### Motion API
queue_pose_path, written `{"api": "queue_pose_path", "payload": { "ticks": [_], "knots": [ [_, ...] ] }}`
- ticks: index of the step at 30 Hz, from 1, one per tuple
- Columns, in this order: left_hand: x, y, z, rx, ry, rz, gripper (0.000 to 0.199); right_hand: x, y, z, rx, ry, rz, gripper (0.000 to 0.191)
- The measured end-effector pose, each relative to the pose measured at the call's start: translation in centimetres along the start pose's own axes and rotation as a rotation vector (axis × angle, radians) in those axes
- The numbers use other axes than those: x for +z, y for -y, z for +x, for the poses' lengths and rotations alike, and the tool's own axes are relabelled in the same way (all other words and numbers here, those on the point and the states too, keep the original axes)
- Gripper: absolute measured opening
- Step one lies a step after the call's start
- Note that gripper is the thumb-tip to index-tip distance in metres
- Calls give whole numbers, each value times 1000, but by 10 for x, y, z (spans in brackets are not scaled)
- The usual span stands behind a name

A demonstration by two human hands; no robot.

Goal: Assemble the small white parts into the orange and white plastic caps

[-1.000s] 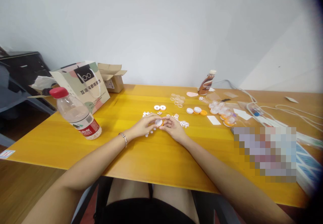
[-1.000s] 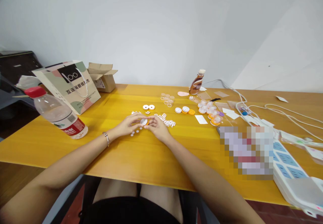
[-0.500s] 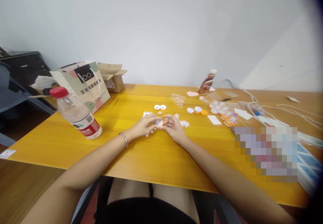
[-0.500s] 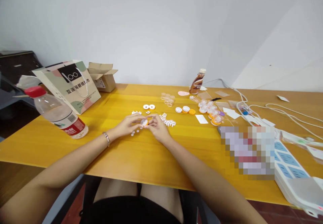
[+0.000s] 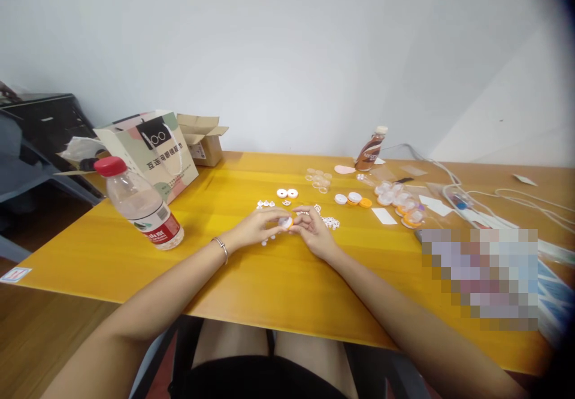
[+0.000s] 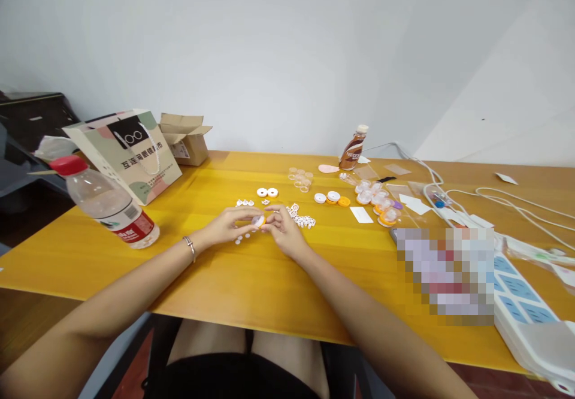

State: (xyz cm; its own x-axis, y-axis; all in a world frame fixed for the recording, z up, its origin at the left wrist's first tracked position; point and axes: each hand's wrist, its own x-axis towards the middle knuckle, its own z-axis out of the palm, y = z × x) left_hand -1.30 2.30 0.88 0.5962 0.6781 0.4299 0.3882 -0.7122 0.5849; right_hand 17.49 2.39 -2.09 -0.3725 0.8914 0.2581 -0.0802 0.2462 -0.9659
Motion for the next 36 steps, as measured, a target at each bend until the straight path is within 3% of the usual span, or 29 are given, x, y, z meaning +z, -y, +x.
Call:
{"api": "queue_pose_path", "payload": {
  "ticks": [5, 8, 10, 14, 16, 20, 23, 26, 29, 33, 36],
  "knots": [
    [0, 1, 1, -5, 27, 15, 33, -4, 9, -2, 77, 107, 26, 38],
    [2, -5, 1, 8, 36, 54, 31, -17, 18, 2, 97, 173, -34, 36],
    [5, -11, 0, 37, 72, 75, 28, -34, 21, 8, 55, 43, -69, 28],
    [18, -21, -3, 116, 193, 92, 25, -74, 14, 23, -36, -428, -145, 26],
    [23, -22, -4, 134, 219, 102, 27, -89, 9, 25, 16, -479, -304, 27],
    [28, -19, -6, 140, 250, 90, 31, -100, 12, 21, 96, -295, -705, 30],
    [26, -21, -6, 146, 283, 67, 34, -97, 23, 16, 99, -128, -823, 32],
    [23, -26, -5, 143, 323, 61, 36, -93, 31, 14, 80, 24, -841, 31],
    [18, -27, -1, 89, 261, 85, 39, -91, 32, 13, 53, 135, -827, 28],
    [16, -20, 11, 41, 131, 160, 38, -87, 26, 13, 36, 201, -784, 24],
    [20, -14, 20, 67, 168, 224, 37, -83, 22, 14, 30, 226, -739, 22]
  ]
}}
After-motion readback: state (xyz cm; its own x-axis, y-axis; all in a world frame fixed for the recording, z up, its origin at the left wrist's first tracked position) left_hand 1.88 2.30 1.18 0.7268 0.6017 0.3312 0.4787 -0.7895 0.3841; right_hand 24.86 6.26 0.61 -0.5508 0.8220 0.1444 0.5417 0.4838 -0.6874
